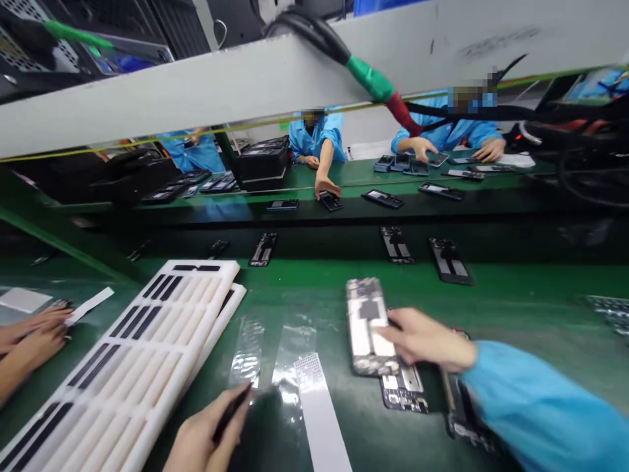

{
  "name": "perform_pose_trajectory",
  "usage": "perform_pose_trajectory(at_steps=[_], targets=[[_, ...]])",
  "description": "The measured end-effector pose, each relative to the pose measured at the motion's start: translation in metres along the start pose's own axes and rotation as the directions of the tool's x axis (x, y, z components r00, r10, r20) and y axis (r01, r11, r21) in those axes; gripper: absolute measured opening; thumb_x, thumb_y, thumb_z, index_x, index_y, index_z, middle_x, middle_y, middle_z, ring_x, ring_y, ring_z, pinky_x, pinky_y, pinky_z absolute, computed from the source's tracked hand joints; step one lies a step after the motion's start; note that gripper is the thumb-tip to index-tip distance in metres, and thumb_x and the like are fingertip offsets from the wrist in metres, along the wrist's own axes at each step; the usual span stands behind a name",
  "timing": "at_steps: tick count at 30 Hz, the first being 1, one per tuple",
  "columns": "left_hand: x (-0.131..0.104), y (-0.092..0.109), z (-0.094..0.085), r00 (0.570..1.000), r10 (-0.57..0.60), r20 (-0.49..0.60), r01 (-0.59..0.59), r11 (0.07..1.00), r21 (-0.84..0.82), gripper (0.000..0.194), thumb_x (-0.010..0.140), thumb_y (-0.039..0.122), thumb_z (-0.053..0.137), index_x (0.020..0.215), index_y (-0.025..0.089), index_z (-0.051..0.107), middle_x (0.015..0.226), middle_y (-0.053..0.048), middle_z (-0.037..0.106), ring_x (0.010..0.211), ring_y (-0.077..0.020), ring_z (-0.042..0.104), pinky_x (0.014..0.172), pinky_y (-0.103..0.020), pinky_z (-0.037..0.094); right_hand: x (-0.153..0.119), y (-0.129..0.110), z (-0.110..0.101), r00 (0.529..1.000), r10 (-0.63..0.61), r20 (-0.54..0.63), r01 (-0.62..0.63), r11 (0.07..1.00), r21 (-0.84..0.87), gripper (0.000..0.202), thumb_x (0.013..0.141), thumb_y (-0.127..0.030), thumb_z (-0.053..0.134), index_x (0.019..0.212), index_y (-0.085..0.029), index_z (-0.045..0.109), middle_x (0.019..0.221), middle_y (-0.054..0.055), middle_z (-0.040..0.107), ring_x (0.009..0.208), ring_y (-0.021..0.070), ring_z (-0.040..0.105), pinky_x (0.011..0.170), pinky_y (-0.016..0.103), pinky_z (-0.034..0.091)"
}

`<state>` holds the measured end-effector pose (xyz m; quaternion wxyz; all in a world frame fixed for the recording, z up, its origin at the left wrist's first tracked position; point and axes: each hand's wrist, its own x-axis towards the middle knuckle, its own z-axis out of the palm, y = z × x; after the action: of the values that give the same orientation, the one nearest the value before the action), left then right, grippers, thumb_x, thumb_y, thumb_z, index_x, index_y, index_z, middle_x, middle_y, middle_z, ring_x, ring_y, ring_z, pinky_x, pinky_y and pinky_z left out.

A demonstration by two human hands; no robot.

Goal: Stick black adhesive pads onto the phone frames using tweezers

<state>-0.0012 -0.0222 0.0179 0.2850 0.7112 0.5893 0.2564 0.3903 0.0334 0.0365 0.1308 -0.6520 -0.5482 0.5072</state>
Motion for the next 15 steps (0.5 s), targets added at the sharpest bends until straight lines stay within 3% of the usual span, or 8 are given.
perform_pose_trajectory(at_steps=[1,3,5,10,15], targets=[[0.003,0.003,0.004,0.986,0.161,0.044,-0.165,0.981,0.103,0.027,0.092,0.024,0.052,0.116,0.032,0.062,0.097,-0.003,0.076,0.082,-0.0222,0.074,0.077,-0.029,0.058,0.009,-0.009,0.03,0.999,-0.012,0.047,0.013,1.0,-0.018,0.051,0.082,-0.07,0.05,0.096,-0.022,0.062,0.052,0.0,0.056,0.044,0.0145,0.048,0.043,0.026,0.036],[0.01,0.009,0.011,0.895,0.404,0.19,-0.443,0.856,0.267,0.047,0.083,0.007,0.049,0.125,0.026,0.056,0.116,-0.006,0.073,0.1,-0.0232,0.072,0.083,-0.029,0.059,0.024,-0.019,0.071,0.995,-0.019,0.096,0.028,0.996,-0.087,0.038,0.089,-0.056,0.051,0.094,-0.019,0.059,0.048,-0.002,0.056,0.044,0.0145,0.05,0.045,0.025,0.037],[0.016,0.018,0.021,0.813,0.501,0.296,-0.578,0.758,0.303,0.06,0.074,0.0,0.047,0.13,0.02,0.053,0.121,-0.008,0.072,0.105,-0.0253,0.07,0.083,-0.032,0.06,0.029,-0.019,0.088,0.997,-0.021,0.075,0.034,0.983,-0.182,0.028,0.094,-0.046,0.05,0.092,-0.019,0.056,0.051,-0.001,0.06,0.049,0.0157,0.057,0.051,0.025,0.04],[0.029,0.037,0.053,0.717,0.569,0.402,-0.686,0.676,0.269,0.06,0.073,-0.005,0.044,0.129,0.014,0.055,0.118,-0.009,0.072,0.097,-0.029,0.07,0.071,-0.039,0.063,0.01,-0.015,0.08,0.996,-0.056,-0.064,0.02,0.884,-0.466,0.024,0.097,-0.041,0.052,0.086,-0.02,0.057,0.083,0.01,0.071,0.082,0.0275,0.067,0.063,0.03,0.037],[0.037,0.04,0.079,0.695,0.586,0.417,-0.707,0.663,0.247,0.059,0.077,-0.006,0.043,0.129,0.017,0.055,0.118,-0.007,0.07,0.092,-0.0256,0.071,0.065,-0.037,0.063,0.0,-0.017,0.07,0.998,-0.053,0.025,0.058,0.806,-0.589,0.016,0.096,-0.032,0.056,0.086,-0.02,0.063,0.081,0.009,0.071,0.082,0.0297,0.07,0.058,0.029,0.031]])
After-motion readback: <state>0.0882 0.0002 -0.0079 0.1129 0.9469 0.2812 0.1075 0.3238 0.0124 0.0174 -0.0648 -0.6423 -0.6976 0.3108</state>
